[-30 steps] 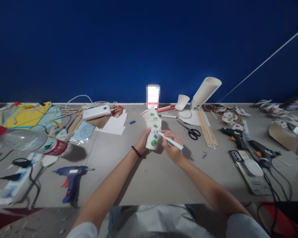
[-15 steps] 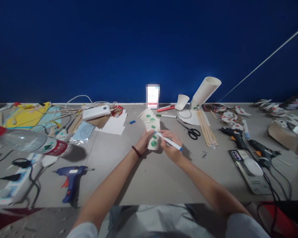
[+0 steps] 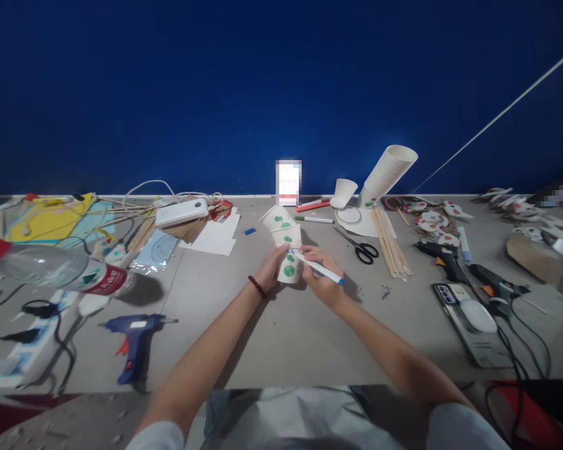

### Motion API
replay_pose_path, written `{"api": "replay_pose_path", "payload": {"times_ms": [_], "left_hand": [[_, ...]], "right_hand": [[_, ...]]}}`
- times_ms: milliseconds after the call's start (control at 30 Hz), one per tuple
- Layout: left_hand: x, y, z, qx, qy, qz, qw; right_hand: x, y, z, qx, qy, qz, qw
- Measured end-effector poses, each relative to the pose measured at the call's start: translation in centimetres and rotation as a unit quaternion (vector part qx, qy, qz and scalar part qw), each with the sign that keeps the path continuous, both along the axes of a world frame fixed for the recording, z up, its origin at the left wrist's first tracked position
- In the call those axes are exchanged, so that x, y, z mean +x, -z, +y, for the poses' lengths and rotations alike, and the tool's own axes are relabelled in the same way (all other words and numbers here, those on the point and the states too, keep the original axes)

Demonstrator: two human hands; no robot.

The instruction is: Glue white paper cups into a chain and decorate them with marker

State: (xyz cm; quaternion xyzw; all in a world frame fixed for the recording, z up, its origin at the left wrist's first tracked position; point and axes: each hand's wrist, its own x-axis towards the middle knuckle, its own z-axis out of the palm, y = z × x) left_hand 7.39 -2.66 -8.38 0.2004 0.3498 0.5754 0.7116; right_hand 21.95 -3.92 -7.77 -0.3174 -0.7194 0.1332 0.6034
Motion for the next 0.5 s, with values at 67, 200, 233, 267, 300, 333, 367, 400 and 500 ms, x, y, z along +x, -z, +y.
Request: {"api": "replay_pose_path", "payload": {"times_ms": [67, 200, 233, 267, 300, 333, 367, 400, 500], "left_hand": [[-0.05, 0.02, 0.03, -0.001, 0.003, -0.002, 1.0], [-0.16, -0.01, 0.06, 0.0, 0.009, -0.001, 1.0], [-0.19, -0.03, 0.07, 0.001, 0.011, -0.001, 1.0], [-0.2, -0.04, 0.07, 0.001, 0.013, -0.002, 1.0], [-0.22, -0.06, 0.07, 0.0, 0.015, -0.003, 1.0], [-0.22, -0.08, 0.07, 0.0, 0.015, -0.003, 1.0], [-0.22, -0.1, 0.06, -0.001, 0.016, -0.004, 1.0], [-0.21, -0.12, 0.06, -0.003, 0.016, -0.005, 1.0], [-0.17, -0.16, 0.03, -0.007, 0.012, -0.009, 1.0]], "right_hand": [[-0.03, -0.02, -0.01, -0.003, -0.003, 0.003, 1.0], [-0.03, -0.02, 0.0, -0.004, -0.01, 0.006, 1.0], [-0.02, 0.0, 0.01, -0.003, -0.011, 0.007, 1.0], [0.0, 0.04, 0.02, -0.003, -0.013, 0.007, 1.0], [0.02, 0.1, 0.03, -0.004, -0.013, 0.007, 1.0], [0.03, 0.15, 0.04, -0.006, -0.012, 0.006, 1.0], [0.04, 0.2, 0.05, -0.009, -0.011, 0.005, 1.0], [0.06, 0.23, 0.05, -0.011, -0.009, 0.005, 1.0], [0.09, 0.16, 0.01, -0.011, -0.006, 0.007, 1.0]]}}
